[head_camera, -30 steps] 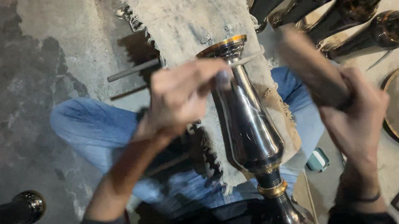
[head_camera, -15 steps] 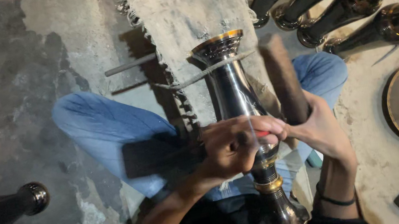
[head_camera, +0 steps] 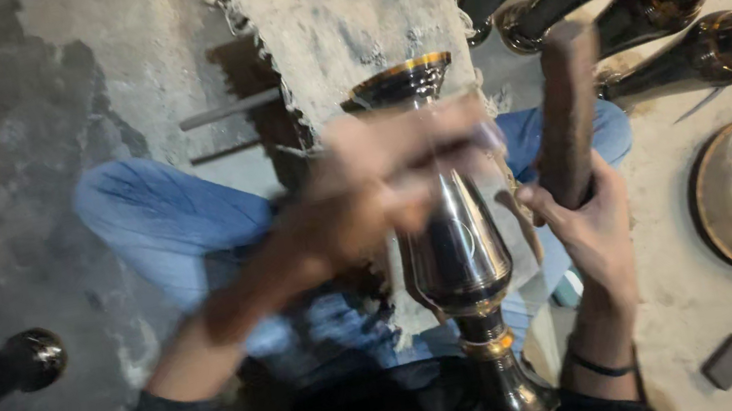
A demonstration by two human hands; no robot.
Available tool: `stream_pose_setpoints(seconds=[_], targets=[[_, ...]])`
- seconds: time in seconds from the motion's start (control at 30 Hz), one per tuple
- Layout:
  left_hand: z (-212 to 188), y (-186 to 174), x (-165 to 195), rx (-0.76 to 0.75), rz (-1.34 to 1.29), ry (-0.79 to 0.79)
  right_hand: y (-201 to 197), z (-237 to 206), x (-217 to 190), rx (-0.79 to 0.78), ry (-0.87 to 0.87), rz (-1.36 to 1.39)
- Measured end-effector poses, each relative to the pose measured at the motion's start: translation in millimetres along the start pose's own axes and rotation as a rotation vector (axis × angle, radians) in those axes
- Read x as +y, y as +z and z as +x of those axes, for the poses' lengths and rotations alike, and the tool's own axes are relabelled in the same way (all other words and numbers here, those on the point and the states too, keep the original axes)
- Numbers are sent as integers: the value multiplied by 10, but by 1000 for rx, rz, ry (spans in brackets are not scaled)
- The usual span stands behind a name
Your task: The person sits cross-legged on the floor with a brass vase held upright on a cloth-covered form. They hold a punch against the vase's surface and repeatedly strike it with a wooden mallet, working around the neck and body to decorate the metal, then set the punch down and pick up a phone at the end.
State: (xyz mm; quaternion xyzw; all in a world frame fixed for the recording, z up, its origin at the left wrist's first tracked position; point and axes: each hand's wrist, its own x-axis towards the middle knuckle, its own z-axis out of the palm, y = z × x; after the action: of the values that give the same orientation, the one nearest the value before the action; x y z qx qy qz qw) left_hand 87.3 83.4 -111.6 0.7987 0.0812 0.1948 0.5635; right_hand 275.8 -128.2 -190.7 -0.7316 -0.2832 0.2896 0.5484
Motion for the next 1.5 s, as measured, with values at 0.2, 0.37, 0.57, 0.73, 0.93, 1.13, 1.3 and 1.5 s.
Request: stream_pose_setpoints(seconds=[0.2, 0.37, 0.57, 0.73, 0.93, 1.13, 1.3, 1.5], targets=[[85, -242, -153, 316, -217, 372, 13, -218, 112, -139, 75, 202], [-164, 464, -135, 168, -394, 344, -90, -302, 205, -230, 71, 91], [-229, 886, -180, 75, -176, 376, -238, -259, 479, -273, 58, 99], [-238, 995, -150, 134, -43, 401, -339, -223, 649, -315, -31, 47], [77, 747, -112, 143, -55, 433, -277, -190, 388, -258, 124, 208], [576, -128, -314, 218, 344, 484, -82, -19, 91, 44, -52, -38], [710, -374, -259, 107, 402, 401, 20, 215, 111, 34, -143, 54], [790, -353, -193, 33, 421, 429, -66, 421, 27, 128, -193, 4]])
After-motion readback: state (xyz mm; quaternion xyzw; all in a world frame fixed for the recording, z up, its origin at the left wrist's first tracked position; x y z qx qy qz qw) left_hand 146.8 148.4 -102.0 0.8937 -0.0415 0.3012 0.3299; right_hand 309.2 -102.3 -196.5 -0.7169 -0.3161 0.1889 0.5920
